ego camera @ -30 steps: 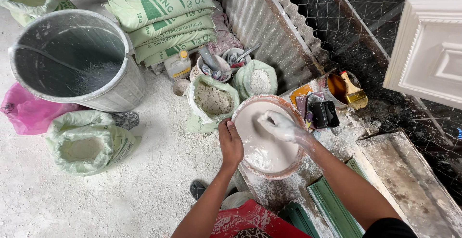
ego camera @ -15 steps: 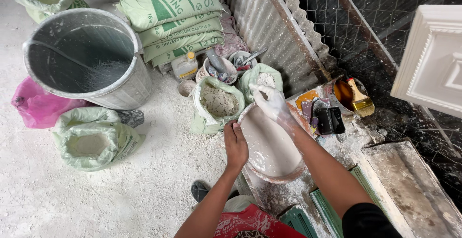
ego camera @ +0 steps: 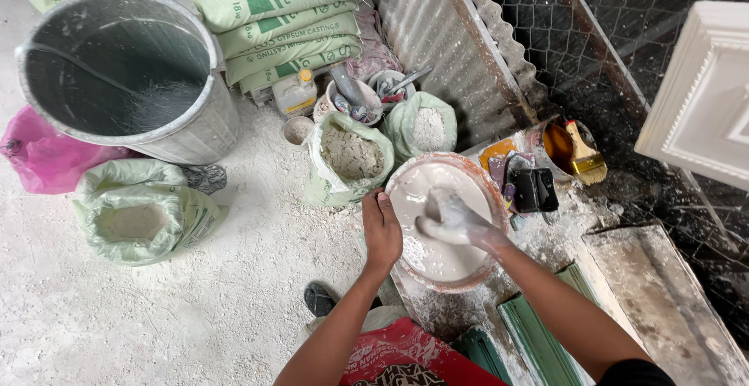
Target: The person scoops white powder from a green bag into a bucket, mixes it with water by hand, and then applies the resulting paste onto green metal profiles using a trowel.
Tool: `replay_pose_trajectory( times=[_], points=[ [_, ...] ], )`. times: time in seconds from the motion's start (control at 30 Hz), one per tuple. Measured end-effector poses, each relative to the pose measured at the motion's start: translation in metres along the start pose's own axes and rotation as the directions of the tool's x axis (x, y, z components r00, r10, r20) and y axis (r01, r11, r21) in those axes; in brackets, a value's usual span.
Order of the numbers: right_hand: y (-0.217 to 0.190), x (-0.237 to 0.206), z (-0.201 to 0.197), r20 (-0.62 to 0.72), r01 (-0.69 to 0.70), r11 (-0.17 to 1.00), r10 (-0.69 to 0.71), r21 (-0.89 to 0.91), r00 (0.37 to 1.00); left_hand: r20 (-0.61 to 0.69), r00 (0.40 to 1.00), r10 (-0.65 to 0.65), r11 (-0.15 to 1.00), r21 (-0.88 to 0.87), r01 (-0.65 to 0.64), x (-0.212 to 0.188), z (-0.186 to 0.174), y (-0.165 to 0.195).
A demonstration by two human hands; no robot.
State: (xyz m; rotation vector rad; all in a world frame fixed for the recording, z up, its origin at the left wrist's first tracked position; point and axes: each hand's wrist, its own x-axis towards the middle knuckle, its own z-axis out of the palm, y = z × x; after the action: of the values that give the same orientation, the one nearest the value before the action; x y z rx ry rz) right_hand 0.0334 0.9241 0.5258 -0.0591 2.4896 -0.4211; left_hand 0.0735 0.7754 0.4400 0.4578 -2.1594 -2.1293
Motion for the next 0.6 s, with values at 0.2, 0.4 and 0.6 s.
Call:
replay_pose_trajectory(
  times=[0.2,0.4,0.6],
  points=[
    [0.082,0.086,0.09,0.228,-0.046,0.986,0.082,-0.159,0.97,0.013,1.0,0.003,1.0,0.011,-0.003,-0.001,0.0,-0.001],
    [0.122,0.146,0.162,0.273,-0.044,0.973,0.106,-0.225,0.956,-0.01,1.0,-0.013,1.0,-0.016,0.013,-0.002,0.003,-0.004],
    [0.125,0.118,0.173,0.287,0.056,0.993,-0.024,-0.102,0.958,-0.02,1.0,0.005,1.0,-0.021,-0.005,-0.001,0.004,-0.009]
  ],
)
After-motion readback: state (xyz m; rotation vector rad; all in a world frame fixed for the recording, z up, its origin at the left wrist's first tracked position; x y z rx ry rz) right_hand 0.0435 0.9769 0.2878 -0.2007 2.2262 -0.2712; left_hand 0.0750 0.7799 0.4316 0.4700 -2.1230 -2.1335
